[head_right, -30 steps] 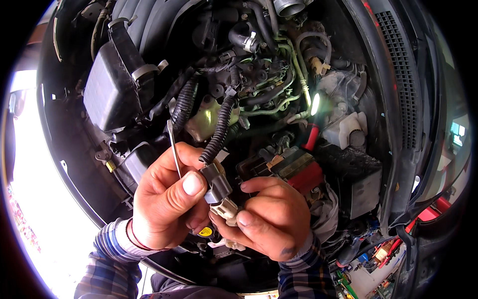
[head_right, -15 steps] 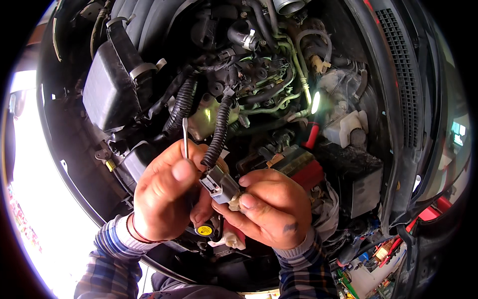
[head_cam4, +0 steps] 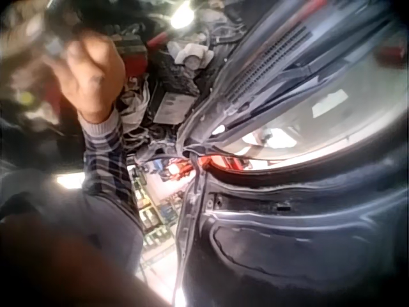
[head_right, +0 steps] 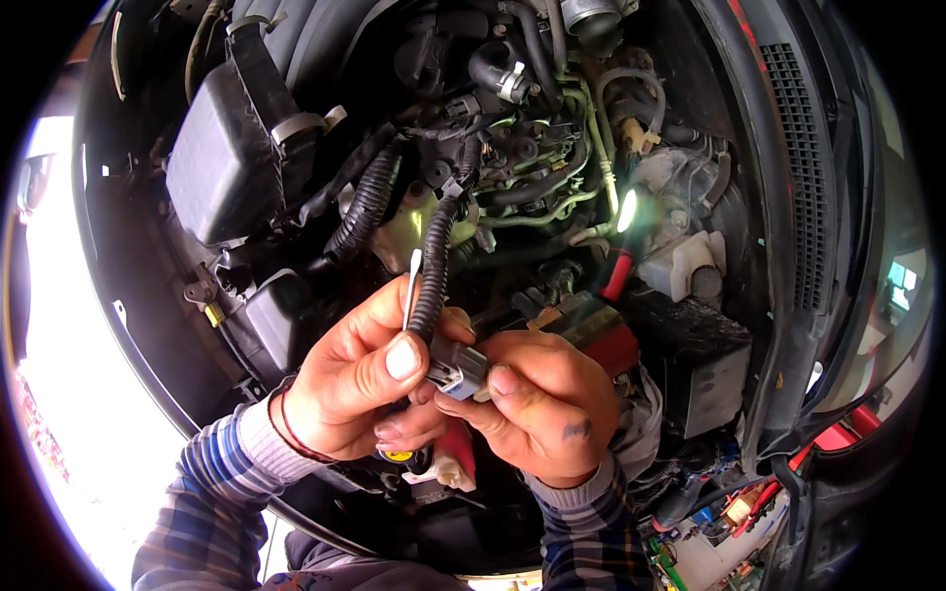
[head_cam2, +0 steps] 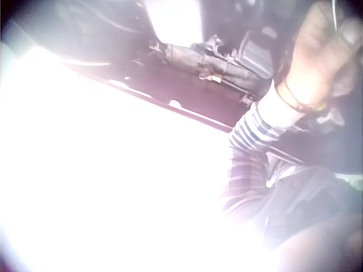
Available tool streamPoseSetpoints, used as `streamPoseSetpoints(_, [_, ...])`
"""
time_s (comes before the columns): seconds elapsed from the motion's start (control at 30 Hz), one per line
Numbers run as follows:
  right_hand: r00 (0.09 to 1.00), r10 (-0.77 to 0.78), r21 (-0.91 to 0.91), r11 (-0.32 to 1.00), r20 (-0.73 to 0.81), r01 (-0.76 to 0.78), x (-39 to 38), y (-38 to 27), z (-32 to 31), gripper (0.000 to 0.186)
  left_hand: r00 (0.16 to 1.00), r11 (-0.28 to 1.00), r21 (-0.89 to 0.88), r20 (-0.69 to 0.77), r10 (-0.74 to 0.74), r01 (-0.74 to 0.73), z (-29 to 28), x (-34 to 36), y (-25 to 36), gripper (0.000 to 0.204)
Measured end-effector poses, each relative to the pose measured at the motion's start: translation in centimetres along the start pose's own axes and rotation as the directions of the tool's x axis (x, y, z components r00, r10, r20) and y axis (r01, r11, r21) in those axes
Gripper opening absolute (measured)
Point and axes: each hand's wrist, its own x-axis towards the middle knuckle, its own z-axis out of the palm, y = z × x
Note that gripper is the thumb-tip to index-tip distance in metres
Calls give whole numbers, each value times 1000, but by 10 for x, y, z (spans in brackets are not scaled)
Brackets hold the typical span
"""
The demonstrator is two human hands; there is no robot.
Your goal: The person works under the hood of a car, using a small flathead screwdriver to pry open and disconnect a black electrical connector. They then reseat the connector and continue adjusting components near the battery and engine block.
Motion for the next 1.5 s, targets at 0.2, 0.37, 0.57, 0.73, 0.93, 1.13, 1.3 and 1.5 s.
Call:
streamPoseSetpoints(0.2, [997,-66,-1,998,-30,66,1,-1,1,54,1000,1000,-6,5,-25,25,2,-1,1,34])
streamPoseSetpoints(0.37, [998,-41,126,991,-54,47,0,0,1,55,999,996,-78,24,-32,34,1,-1,-4,36])
streamPoseSetpoints(0.57, [1000,-16,280,960,-22,22,-1,6,-3,58,1000,1000,18,18,-14,14,5,-1,2,39])
streamPoseSetpoints(0.73, [999,23,301,954,-24,-15,0,4,-1,56,999,1000,9,-44,-15,16,10,-2,1,41])
streamPoseSetpoints(0.93, [999,38,264,964,-1,-36,-5,0,-2,58,999,999,39,-33,-25,26,8,-1,4,42])
streamPoseSetpoints(1.13, [1000,-12,306,952,-12,15,-3,0,1,57,995,991,131,-97,0,13,13,-1,4,37])
streamPoseSetpoints(1.3, [998,-69,311,949,14,61,2,1,1,54,988,991,131,-156,8,13,16,-2,0,35])
streamPoseSetpoints(1.5, [989,-135,311,939,-57,146,0,6,4,50,982,989,147,-183,40,-12,18,-2,-6,32])
